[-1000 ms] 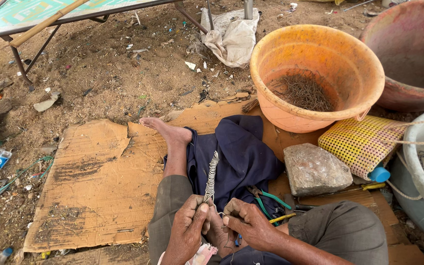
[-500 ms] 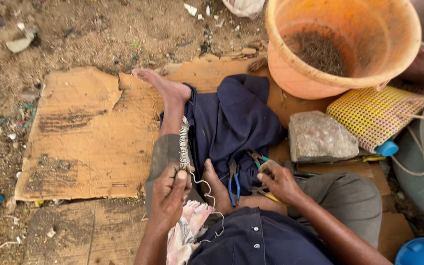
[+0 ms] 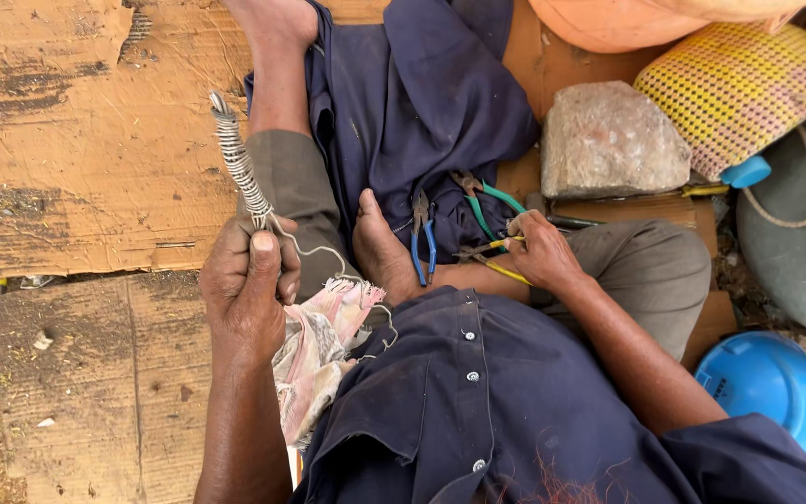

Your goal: The person sits on the ground and uses pliers to twist a bundle of wire around a central rod. They repeatedly grip, rotate, and tighten the wire to form a tight spiral coil.

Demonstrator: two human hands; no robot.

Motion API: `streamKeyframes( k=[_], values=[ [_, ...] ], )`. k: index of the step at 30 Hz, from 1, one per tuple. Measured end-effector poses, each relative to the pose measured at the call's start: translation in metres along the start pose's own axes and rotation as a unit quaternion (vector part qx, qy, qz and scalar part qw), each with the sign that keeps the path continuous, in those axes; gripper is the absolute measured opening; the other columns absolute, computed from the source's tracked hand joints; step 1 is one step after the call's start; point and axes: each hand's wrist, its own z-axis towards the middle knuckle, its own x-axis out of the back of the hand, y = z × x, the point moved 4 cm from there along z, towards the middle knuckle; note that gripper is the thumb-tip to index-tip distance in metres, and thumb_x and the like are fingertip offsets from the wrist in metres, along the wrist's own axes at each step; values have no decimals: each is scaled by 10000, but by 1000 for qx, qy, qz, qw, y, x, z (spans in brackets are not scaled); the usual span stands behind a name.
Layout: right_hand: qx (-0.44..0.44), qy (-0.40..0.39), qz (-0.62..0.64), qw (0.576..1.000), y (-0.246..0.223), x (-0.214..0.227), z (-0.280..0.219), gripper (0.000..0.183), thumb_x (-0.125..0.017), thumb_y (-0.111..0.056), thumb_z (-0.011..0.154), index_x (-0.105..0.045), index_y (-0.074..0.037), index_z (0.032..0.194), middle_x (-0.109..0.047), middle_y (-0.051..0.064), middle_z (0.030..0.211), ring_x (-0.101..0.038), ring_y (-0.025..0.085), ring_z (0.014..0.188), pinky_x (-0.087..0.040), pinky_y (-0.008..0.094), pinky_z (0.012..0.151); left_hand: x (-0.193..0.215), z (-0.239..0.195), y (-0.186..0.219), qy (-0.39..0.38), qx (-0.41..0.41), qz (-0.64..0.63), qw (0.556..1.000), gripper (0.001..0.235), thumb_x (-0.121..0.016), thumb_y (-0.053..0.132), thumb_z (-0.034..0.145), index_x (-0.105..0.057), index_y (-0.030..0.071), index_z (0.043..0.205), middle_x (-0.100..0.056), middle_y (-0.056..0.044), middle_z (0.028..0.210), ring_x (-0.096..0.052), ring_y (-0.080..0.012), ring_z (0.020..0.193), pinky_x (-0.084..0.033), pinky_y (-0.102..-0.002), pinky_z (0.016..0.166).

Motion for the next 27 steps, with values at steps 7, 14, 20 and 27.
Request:
streamKeyframes(
  k=[7,14,20,27],
  values=[
    [102,-109,-147,978,-9,-15,-5,600,-845,-418,654,-652,-14,1054,-610,178,1204,-545,378,1220,-417,508,992,-1,-1,4,26,14,16,999,279,-508,254,1126,-593,-11,1130,-545,-24,770,-422,-43,559,-343,-200,494],
    [40,-292,-199,935,-3,-26,10,637,-848,-543,657,-647,-146,1112,-594,61,1233,-525,280,1268,-384,466,1069,0,-2,-4,18,13,13,1000,294,-514,275,1117,-593,-9,1118,-548,-16,766,-431,-46,572,-354,-206,500],
    [22,-365,-240,900,-18,-19,24,702,-843,-593,641,-636,-184,1171,-585,60,1188,-557,258,1217,-424,473,988,-2,-4,-4,19,26,5,999,303,-509,282,1093,-599,-6,1115,-525,0,743,-422,-44,572,-342,-209,493],
    [33,-386,-226,894,-6,-19,31,697,-808,-514,705,-644,-86,1229,-616,111,1218,-598,284,1196,-487,422,977,-1,1,-7,31,37,34,998,298,-504,282,1081,-618,8,1101,-544,-7,755,-426,-47,550,-337,-209,469]
  ],
)
